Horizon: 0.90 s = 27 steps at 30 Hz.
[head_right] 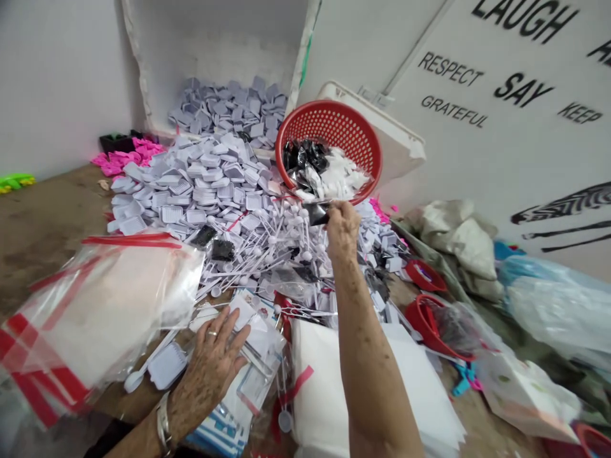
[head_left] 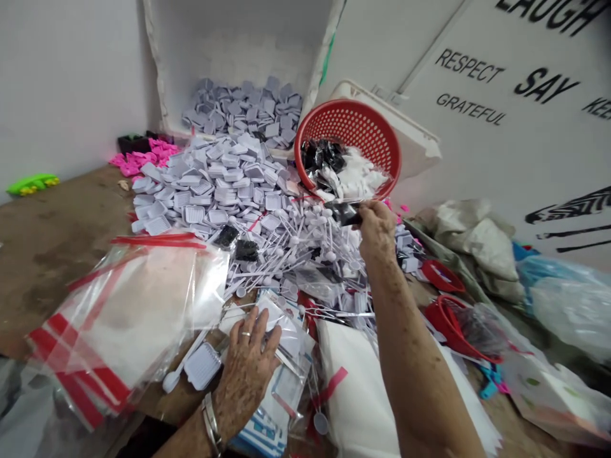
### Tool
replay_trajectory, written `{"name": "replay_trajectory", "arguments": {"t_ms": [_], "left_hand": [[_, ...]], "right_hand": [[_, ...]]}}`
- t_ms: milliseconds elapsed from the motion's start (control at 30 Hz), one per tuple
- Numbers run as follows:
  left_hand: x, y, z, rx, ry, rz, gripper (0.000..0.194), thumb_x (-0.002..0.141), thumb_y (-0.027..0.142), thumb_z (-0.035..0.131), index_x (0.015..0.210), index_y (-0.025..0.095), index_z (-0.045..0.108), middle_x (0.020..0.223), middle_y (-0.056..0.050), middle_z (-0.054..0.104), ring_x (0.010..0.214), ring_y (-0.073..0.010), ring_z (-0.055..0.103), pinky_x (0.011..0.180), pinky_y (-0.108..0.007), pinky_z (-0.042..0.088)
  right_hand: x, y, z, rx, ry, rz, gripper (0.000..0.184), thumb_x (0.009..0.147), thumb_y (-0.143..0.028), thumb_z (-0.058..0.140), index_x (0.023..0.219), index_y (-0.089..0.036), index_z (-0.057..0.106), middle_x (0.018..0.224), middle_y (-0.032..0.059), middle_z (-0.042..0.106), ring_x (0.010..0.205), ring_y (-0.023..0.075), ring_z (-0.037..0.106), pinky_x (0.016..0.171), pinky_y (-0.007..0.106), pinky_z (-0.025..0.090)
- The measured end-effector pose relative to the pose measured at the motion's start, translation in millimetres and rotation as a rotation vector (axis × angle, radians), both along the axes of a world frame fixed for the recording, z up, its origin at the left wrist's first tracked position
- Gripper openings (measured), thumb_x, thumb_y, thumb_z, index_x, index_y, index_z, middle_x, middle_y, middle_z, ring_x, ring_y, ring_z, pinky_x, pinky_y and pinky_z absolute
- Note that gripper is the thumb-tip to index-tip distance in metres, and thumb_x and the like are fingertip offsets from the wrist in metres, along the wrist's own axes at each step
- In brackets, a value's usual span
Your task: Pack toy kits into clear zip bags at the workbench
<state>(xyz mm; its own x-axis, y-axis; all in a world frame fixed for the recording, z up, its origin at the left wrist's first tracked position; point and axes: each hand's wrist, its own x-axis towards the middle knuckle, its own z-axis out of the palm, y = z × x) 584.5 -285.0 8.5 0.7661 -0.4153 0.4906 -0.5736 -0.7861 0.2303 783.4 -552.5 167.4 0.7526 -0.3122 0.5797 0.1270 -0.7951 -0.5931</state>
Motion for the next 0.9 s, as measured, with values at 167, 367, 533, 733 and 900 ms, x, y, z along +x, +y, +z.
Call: {"name": "replay_trajectory", "arguments": {"t_ms": [167, 367, 533, 733, 900], "left_hand": [[1.2, -5.0, -8.1, -0.036, -0.045, 0.027, 0.038, 0.089, 0.039, 0.061, 0.125, 0.027, 0.062, 0.141, -0.009, 0.057, 0.134, -0.0314, 0.047, 0.101, -0.048, 0.039], [6.3, -13.7, -25.3, -0.111, -0.117, 0.033, 0.034, 0.088, 0.042, 0.063, 0.118, 0.028, 0.065, 0.137, -0.008, 0.061, 0.131, -0.0313, 0.049, 0.101, -0.047, 0.037], [7.9, -15.7, -30.8, -0.107, -0.137, 0.029, 0.038, 0.086, 0.045, 0.064, 0.119, 0.028, 0.065, 0.137, -0.01, 0.061, 0.132, -0.0317, 0.048, 0.102, -0.047, 0.037], [5.8, -14.4, -20.7, -0.089, -0.074, 0.025, 0.038, 0.087, 0.044, 0.064, 0.121, 0.028, 0.064, 0.138, -0.009, 0.06, 0.131, -0.0319, 0.05, 0.101, -0.048, 0.038], [7.1, -5.5, -2.2, -0.134, 0.043, -0.045, 0.04, 0.092, 0.037, 0.059, 0.13, 0.026, 0.058, 0.141, -0.011, 0.058, 0.133, -0.0337, 0.049, 0.102, -0.053, 0.04]], "right_hand": [[52.8, -5.7, 31.6, -0.249, 0.229, -0.168, 0.044, 0.09, -0.049, 0.045, 0.069, -0.016, 0.066, 0.053, -0.0013, 0.051, 0.053, 0.0144, 0.052, 0.051, 0.025, 0.04], [109.2, 38.0, 30.9, -0.547, 0.422, -0.214, 0.03, 0.058, -0.034, 0.086, 0.075, -0.011, 0.075, 0.077, 0.0142, 0.072, 0.086, 0.0315, 0.068, 0.077, 0.04, 0.05], [120.7, 54.4, 23.5, -0.655, 0.444, -0.199, 0.023, 0.075, -0.024, 0.074, 0.09, -0.007, 0.076, 0.093, 0.024, 0.073, 0.099, 0.0379, 0.068, 0.085, 0.046, 0.048], [90.9, 40.2, 41.6, -0.596, 0.348, -0.235, 0.027, 0.084, -0.027, 0.059, 0.097, -0.01, 0.076, 0.094, 0.0195, 0.073, 0.094, 0.0325, 0.067, 0.081, 0.04, 0.049], [18.8, 34.0, 55.9, -0.057, 0.055, 0.084, 0.026, 0.079, -0.035, 0.062, 0.086, -0.015, 0.076, 0.064, 0.0023, 0.065, 0.063, 0.0177, 0.06, 0.061, 0.028, 0.045]]}}
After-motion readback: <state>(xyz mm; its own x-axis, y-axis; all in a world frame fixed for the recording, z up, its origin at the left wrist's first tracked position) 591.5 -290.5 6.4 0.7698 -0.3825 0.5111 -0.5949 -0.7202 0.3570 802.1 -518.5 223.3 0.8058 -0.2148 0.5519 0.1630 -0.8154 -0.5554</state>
